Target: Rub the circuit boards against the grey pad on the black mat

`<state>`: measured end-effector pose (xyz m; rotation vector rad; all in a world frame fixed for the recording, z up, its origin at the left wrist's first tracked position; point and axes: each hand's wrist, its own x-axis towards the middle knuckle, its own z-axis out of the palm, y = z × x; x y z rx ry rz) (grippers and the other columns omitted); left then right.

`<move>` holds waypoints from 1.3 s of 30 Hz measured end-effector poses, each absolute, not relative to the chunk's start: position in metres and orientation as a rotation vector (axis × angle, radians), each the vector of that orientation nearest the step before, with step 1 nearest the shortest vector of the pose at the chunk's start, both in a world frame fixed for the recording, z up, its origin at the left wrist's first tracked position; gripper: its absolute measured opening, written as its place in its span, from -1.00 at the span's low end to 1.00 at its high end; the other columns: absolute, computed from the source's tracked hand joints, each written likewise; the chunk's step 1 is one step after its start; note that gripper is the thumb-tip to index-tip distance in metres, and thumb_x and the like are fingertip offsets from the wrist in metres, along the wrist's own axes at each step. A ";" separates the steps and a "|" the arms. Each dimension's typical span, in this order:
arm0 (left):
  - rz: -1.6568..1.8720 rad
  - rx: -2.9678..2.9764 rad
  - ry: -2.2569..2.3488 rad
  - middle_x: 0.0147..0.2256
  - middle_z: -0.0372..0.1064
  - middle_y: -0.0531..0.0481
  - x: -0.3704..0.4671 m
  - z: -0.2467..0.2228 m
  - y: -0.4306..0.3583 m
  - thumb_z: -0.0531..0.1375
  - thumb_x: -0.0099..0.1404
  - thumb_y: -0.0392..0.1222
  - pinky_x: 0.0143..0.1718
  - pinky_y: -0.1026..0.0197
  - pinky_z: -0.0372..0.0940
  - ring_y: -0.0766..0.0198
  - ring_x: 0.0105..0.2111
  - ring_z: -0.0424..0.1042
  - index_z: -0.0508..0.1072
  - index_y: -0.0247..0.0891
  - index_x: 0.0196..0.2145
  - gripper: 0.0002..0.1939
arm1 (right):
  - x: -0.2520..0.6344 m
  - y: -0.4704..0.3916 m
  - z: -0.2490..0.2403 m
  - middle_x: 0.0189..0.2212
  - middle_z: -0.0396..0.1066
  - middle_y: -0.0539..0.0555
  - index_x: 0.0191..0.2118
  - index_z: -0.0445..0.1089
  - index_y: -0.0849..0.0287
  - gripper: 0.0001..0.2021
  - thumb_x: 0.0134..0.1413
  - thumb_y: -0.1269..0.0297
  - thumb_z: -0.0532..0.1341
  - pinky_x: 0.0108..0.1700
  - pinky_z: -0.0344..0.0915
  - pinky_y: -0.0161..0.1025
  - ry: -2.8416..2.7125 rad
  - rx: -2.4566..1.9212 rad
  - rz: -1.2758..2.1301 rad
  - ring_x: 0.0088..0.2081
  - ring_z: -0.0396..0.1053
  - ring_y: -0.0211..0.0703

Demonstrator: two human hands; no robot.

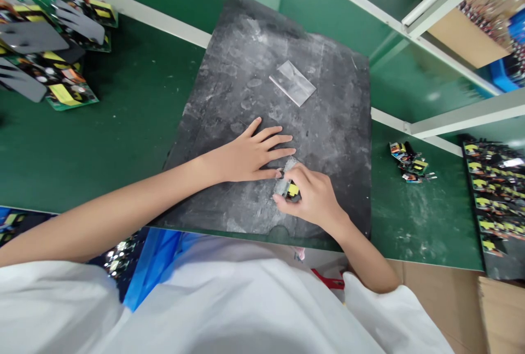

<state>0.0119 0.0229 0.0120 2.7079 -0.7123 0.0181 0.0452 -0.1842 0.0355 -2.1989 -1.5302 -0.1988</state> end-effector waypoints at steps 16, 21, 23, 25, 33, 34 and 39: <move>0.005 2.723 -0.718 0.29 -0.03 -0.08 0.012 0.011 0.022 -0.06 0.37 0.13 0.24 -0.34 -0.32 -0.05 0.30 -0.13 0.10 -0.09 0.25 -0.43 | 0.046 -0.185 0.036 -0.52 0.28 -0.03 -0.38 0.21 0.15 -0.80 0.07 0.13 0.13 -0.52 0.13 -0.36 -1.541 -2.200 -0.185 -0.55 0.19 -0.31; 0.020 2.708 -0.715 0.28 -0.01 -0.08 0.012 0.010 0.023 -0.05 0.36 0.13 0.23 -0.34 -0.31 -0.05 0.30 -0.11 0.11 -0.08 0.25 -0.44 | 0.045 -0.185 0.036 -0.52 0.28 -0.03 -0.39 0.20 0.14 -0.80 0.07 0.11 0.12 -0.52 0.13 -0.35 -1.537 -2.202 -0.190 -0.54 0.20 -0.30; 0.026 2.702 -0.715 0.28 -0.01 -0.08 0.013 0.010 0.023 -0.04 0.36 0.12 0.23 -0.35 -0.30 -0.05 0.29 -0.10 0.12 -0.08 0.25 -0.44 | 0.045 -0.185 0.036 -0.52 0.27 -0.04 -0.39 0.19 0.14 -0.79 0.07 0.11 0.11 -0.52 0.12 -0.35 -1.539 -2.206 -0.192 -0.55 0.19 -0.31; 0.032 2.705 -0.718 0.28 -0.01 -0.08 0.013 0.010 0.023 -0.05 0.36 0.12 0.23 -0.34 -0.31 -0.05 0.30 -0.11 0.12 -0.08 0.25 -0.44 | 0.045 -0.185 0.035 -0.53 0.26 -0.04 -0.39 0.19 0.14 -0.79 0.07 0.11 0.11 -0.53 0.11 -0.35 -1.542 -2.210 -0.186 -0.55 0.18 -0.31; 0.011 2.729 -0.720 0.29 -0.03 -0.07 0.012 0.010 0.023 -0.07 0.37 0.14 0.23 -0.34 -0.30 -0.04 0.30 -0.12 0.09 -0.07 0.26 -0.43 | 0.046 -0.186 0.036 -0.51 0.28 -0.04 -0.38 0.19 0.14 -0.80 0.06 0.12 0.12 -0.53 0.12 -0.35 -1.535 -2.199 -0.173 -0.55 0.18 -0.31; 0.012 2.729 -0.720 0.29 -0.03 -0.07 0.012 0.010 0.023 -0.07 0.37 0.14 0.23 -0.34 -0.30 -0.04 0.30 -0.12 0.09 -0.07 0.26 -0.43 | 0.046 -0.186 0.036 -0.51 0.28 -0.04 -0.38 0.19 0.14 -0.80 0.06 0.12 0.12 -0.53 0.12 -0.35 -1.536 -2.199 -0.172 -0.55 0.18 -0.32; 0.013 2.727 -0.721 0.29 -0.02 -0.09 0.013 0.011 0.023 -0.06 0.36 0.13 0.23 -0.36 -0.29 -0.06 0.30 -0.11 0.10 -0.08 0.25 -0.43 | 0.046 -0.186 0.035 -0.53 0.27 -0.04 -0.38 0.19 0.14 -0.79 0.08 0.10 0.10 -0.53 0.11 -0.34 -1.537 -2.202 -0.177 -0.55 0.18 -0.31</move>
